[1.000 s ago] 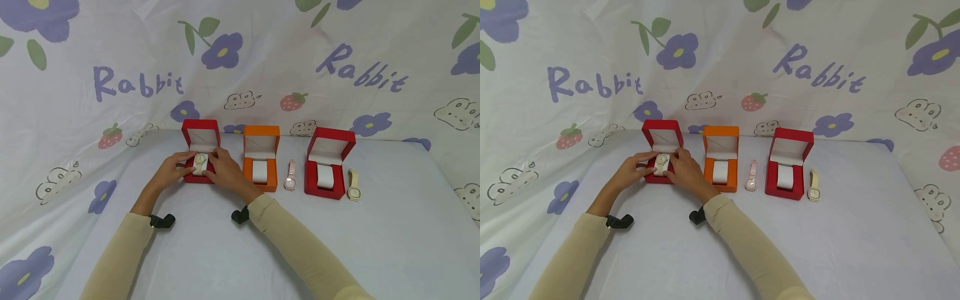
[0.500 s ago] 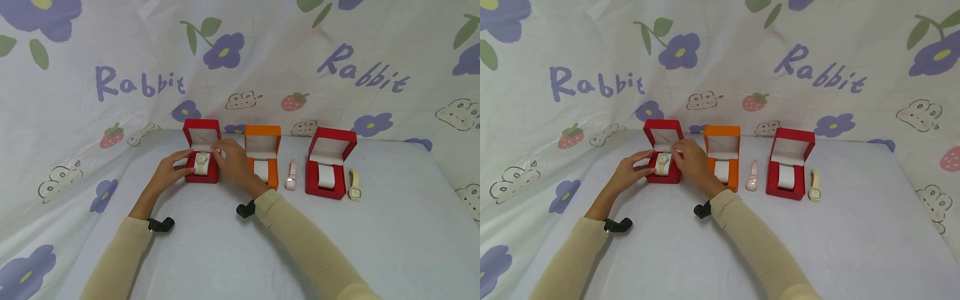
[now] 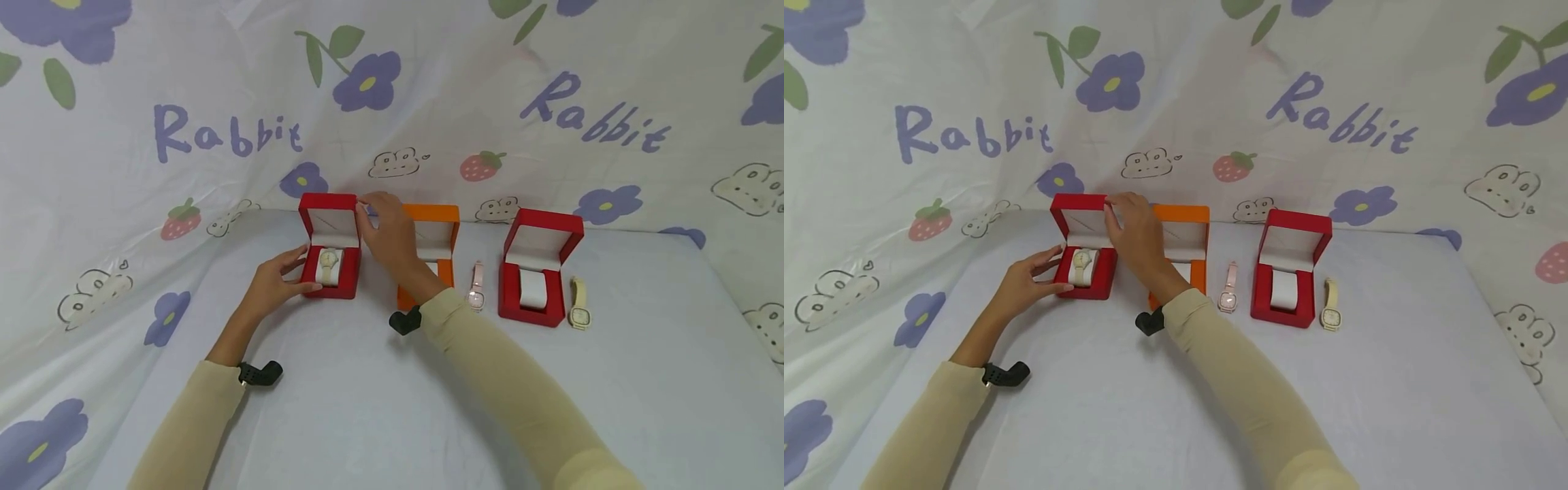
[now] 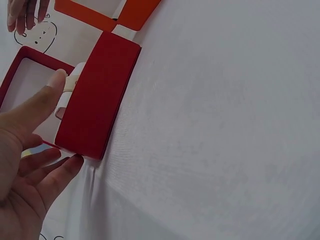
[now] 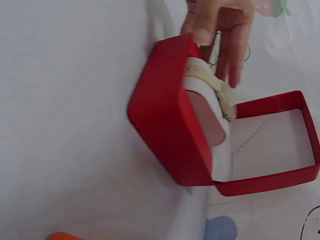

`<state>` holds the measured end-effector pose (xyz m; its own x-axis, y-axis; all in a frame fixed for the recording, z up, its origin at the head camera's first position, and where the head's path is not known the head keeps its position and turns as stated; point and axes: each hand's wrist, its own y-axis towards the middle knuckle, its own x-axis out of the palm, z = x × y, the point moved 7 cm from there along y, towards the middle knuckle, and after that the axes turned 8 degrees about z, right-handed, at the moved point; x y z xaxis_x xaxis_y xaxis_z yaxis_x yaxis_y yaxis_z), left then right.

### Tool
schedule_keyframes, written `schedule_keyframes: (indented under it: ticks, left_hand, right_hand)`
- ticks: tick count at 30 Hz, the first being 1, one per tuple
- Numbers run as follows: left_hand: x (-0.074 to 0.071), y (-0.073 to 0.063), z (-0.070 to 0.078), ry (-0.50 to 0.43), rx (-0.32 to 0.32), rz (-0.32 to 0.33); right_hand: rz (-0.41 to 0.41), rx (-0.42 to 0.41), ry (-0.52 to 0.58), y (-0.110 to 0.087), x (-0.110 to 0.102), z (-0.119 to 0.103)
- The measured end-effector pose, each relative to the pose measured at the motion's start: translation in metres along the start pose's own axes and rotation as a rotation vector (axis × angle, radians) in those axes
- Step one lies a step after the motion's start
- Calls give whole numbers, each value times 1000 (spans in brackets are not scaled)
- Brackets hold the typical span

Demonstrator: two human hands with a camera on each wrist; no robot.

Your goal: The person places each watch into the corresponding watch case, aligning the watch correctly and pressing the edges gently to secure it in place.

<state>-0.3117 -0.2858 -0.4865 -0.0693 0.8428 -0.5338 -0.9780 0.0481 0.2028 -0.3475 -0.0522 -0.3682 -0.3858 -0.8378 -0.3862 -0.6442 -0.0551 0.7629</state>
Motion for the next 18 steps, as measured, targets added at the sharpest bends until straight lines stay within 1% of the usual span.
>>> schedule_keyframes:
  ticks: [3,6,10,13,18]
  left_hand:
    - [0,0,-2,16,-8,-16]
    - [1,0,-4,7,-31,-26]
    - [1,-1,-9,9,-87,-28]
    - [1,-2,-14,17,-116,-31]
    - [2,-2,-18,7,-151,-35]
  right_hand:
    - [-59,107,-7,8,3,8]
    - [-121,185,-7,13,7,12]
    - [-184,226,34,18,12,9]
    - [-213,266,67,22,17,9]
    - [-262,363,107,24,26,13]
